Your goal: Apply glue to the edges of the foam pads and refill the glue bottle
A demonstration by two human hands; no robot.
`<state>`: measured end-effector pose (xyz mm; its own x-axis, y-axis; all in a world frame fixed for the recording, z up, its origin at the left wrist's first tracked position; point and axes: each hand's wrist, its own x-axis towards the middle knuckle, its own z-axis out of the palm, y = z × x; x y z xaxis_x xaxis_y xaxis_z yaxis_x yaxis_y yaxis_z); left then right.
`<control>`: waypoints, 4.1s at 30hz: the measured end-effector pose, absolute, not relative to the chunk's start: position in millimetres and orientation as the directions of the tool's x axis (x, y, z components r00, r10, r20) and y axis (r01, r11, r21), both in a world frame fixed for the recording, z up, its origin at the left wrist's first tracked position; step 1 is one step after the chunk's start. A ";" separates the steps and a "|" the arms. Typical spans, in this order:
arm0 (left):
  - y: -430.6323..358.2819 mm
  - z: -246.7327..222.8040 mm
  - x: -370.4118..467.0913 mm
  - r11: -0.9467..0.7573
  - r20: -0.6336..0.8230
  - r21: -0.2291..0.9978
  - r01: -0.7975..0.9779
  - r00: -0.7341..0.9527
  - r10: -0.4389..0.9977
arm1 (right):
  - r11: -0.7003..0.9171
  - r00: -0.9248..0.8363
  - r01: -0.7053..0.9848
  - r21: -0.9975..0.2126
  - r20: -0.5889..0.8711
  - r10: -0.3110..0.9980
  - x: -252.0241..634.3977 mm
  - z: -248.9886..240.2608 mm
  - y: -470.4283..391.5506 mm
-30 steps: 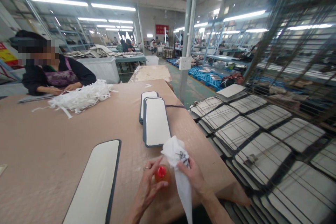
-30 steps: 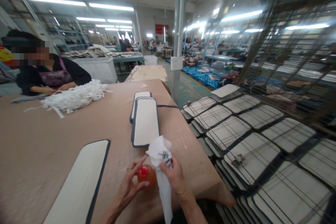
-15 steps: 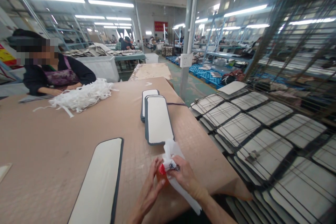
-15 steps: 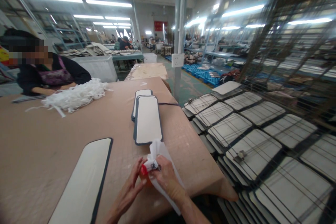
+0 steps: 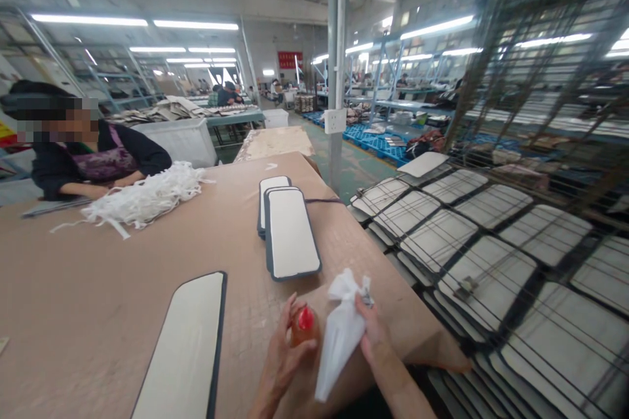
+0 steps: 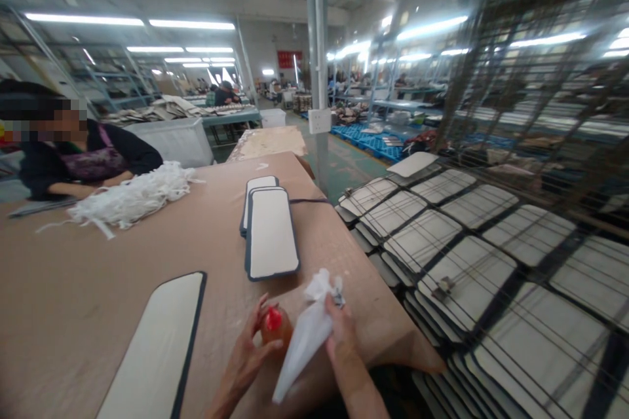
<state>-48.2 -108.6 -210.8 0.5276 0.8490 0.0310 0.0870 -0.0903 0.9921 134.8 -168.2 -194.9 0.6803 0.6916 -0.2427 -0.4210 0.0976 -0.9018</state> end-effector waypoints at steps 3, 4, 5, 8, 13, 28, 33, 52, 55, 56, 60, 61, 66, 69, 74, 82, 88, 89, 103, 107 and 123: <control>-102.9 -211.3 -60.4 -0.023 0.009 1.000 0.020 0.522 0.853 | 0.115 0.682 -0.403 -0.908 -0.214 0.700 161.0 -183.9 -172.2; -100.4 -210.2 -62.4 -0.003 0.010 1.000 -0.014 0.529 0.849 | 0.101 0.657 -0.385 -0.917 -0.195 0.728 163.7 -180.4 -172.8; -97.6 -208.4 -63.2 0.010 0.015 0.999 -0.044 0.543 0.840 | 0.083 0.623 -0.356 -0.931 -0.171 0.763 162.8 -177.6 -173.0; -88.0 -198.5 -61.8 0.016 0.031 0.997 -0.070 0.624 0.781 | 0.053 0.509 -0.217 -0.975 -0.067 0.858 143.8 -174.4 -170.8; -86.1 -184.6 -69.3 -0.114 0.030 0.989 0.095 0.621 0.784 | 0.050 0.316 0.018 -0.999 0.053 0.947 105.5 -174.0 -161.2; -130.3 -214.9 -59.3 -0.141 0.069 0.974 0.176 0.363 0.929 | 0.104 0.281 0.270 -0.957 0.182 0.942 80.1 -174.9 -152.6; -127.3 -213.6 -50.3 -0.099 0.042 0.982 0.159 0.326 0.944 | -0.024 0.422 0.009 -1.000 -0.018 0.906 73.0 -200.2 -153.2; -114.9 -204.7 -73.6 0.023 -0.064 0.995 0.094 0.457 0.887 | 0.145 0.125 0.265 -0.953 0.183 0.975 82.8 -165.3 -146.0; -116.7 -211.9 -71.7 0.025 -0.049 0.997 0.068 0.397 0.916 | 0.118 0.199 0.287 -0.951 0.180 0.963 79.2 -172.8 -145.6; -117.0 -212.6 -71.7 0.030 -0.052 0.998 0.063 0.403 0.914 | 0.097 0.235 0.276 -0.956 0.165 0.958 79.2 -176.7 -145.3; -116.9 -211.9 -73.5 0.015 -0.040 0.998 0.057 0.466 0.884 | -0.008 0.348 0.177 -0.984 0.055 0.936 84.2 -189.8 -146.4; -117.0 -211.9 -73.5 0.003 -0.027 0.999 0.052 0.468 0.883 | -0.014 0.345 0.159 -0.987 0.042 0.938 85.3 -190.0 -148.0; -119.8 -212.8 -68.5 0.009 -0.007 1.000 -0.003 0.411 0.912 | 0.070 0.236 0.230 -0.971 0.125 0.964 80.7 -172.7 -157.6; -121.1 -212.4 -66.5 0.018 -0.015 1.000 -0.001 0.411 0.912 | 0.044 0.228 0.327 -0.944 0.125 0.966 78.3 -164.6 -156.1; -121.2 -210.2 -70.2 -0.034 -0.014 0.995 0.099 0.443 0.897 | -0.023 0.176 0.452 -0.892 0.064 0.982 84.8 -162.2 -145.0; -119.1 -208.5 -75.6 -0.067 0.031 0.997 0.049 0.531 0.847 | 0.050 0.155 0.545 -0.837 0.159 0.975 81.6 -150.3 -150.7; -117.9 -213.5 -68.8 -0.198 0.115 0.973 0.120 0.491 0.864 | 0.024 0.223 0.505 -0.863 0.157 0.962 80.1 -167.7 -152.5; -117.9 -214.7 -68.1 -0.209 0.126 0.970 0.121 0.482 0.867 | -0.001 0.250 0.491 -0.871 0.140 0.958 80.6 -172.7 -152.0; -119.6 -221.5 -67.8 -0.258 0.158 0.951 0.170 0.451 0.878 | -0.012 0.140 0.617 -0.787 0.095 0.986 83.3 -154.2 -152.6; -123.7 -217.6 -62.9 -0.234 0.144 0.960 0.156 0.440 0.886 | -0.036 0.121 0.745 -0.666 0.081 0.989 75.1 -151.0 -151.1; -126.2 -213.6 -59.4 -0.241 0.153 0.958 0.155 0.434 0.888 | 0.052 -0.024 0.764 -0.644 0.052 0.998 89.9 -147.3 -143.6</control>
<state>-59.4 -126.2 -213.6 0.4342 0.8877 0.1530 0.1546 -0.2408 0.9582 89.9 -143.6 -147.3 -0.0243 0.9983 0.0523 0.7636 0.0523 -0.6436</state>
